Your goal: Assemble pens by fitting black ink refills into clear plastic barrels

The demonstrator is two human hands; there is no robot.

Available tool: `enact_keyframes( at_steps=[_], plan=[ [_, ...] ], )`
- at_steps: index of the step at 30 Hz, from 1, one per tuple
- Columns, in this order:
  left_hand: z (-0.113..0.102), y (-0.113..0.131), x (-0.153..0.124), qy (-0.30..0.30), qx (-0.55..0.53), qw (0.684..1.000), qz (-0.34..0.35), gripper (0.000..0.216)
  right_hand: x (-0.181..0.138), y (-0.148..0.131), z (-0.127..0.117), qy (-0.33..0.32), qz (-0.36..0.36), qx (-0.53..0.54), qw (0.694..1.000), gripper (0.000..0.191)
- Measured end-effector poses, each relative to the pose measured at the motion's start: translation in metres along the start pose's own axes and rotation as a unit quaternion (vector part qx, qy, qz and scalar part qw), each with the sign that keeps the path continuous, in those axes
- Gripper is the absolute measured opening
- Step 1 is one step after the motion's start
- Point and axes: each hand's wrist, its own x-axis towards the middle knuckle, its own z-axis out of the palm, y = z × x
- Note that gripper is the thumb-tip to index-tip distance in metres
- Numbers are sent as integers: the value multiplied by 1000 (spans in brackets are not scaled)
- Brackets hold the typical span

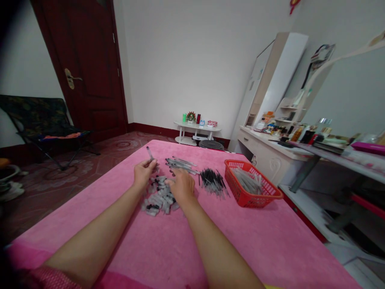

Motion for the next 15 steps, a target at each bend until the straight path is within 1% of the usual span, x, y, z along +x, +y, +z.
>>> enact_keyframes(
  at_steps=[1,2,3,5,7,8,10,12,15],
  plan=[
    [2,0,-4,-19,71,996,59,25,1,3,1,4,3,19,1000,31],
    [3,0,-8,-39,147,981,118,24,3,7,1,8,14,41,999,30],
    [3,1,-11,-57,218,959,172,23,5,12,1,11,33,64,997,25],
    [1,5,-15,-100,340,896,266,21,9,26,2,15,72,116,991,20],
    [0,8,-17,-142,420,833,332,22,13,41,2,13,98,165,981,26],
    [0,9,-18,-157,444,808,354,23,14,46,3,6,105,185,977,30],
    [1,10,-19,-178,470,775,384,24,16,54,3,-15,112,215,970,37],
    [3,10,-19,-191,479,757,401,24,16,56,2,-34,113,236,965,40],
    [5,8,-21,-205,478,748,412,24,15,55,2,-42,107,236,965,41]
  ],
)
